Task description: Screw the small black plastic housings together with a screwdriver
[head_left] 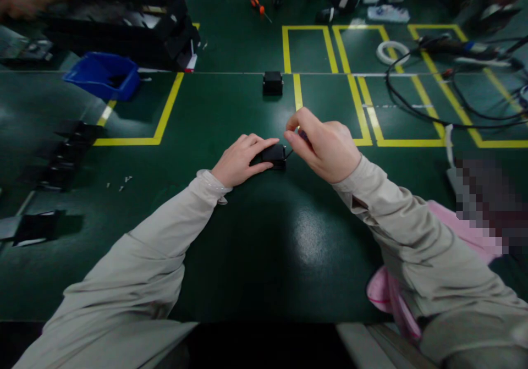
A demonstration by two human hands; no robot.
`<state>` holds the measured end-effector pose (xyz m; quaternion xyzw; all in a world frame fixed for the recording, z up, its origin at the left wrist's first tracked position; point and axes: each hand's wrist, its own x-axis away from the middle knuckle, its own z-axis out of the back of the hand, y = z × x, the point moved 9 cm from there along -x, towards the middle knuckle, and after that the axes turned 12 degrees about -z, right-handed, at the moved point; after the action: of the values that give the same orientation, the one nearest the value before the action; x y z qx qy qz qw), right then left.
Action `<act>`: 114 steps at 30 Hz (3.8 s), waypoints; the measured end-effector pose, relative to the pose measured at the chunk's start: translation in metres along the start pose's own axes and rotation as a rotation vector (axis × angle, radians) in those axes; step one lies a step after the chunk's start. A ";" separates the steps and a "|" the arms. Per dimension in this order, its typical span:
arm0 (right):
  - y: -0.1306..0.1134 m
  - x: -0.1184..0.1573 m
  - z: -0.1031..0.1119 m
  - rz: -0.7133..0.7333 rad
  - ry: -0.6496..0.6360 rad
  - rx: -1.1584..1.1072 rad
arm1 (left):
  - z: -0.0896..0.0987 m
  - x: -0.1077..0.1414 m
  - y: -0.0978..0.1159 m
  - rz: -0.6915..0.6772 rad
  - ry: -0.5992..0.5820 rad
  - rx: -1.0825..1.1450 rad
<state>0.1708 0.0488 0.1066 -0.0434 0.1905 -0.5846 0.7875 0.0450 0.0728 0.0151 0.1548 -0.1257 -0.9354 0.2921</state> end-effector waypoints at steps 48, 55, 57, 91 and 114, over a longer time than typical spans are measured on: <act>0.000 0.000 0.000 -0.009 0.004 0.014 | 0.000 0.000 -0.001 0.005 -0.002 0.018; 0.001 0.000 -0.001 0.013 0.011 -0.027 | 0.000 0.000 -0.001 -0.007 0.006 -0.001; 0.001 0.000 -0.002 0.015 0.009 -0.025 | 0.000 0.000 -0.001 -0.009 0.008 -0.001; -0.001 0.000 -0.002 0.039 0.045 -0.071 | 0.000 0.000 -0.001 -0.011 0.009 -0.008; 0.000 0.001 -0.004 0.038 0.030 -0.106 | 0.000 0.000 0.000 0.003 0.001 -0.003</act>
<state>0.1692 0.0485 0.1028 -0.0729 0.2338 -0.5589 0.7922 0.0447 0.0732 0.0152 0.1548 -0.1244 -0.9350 0.2939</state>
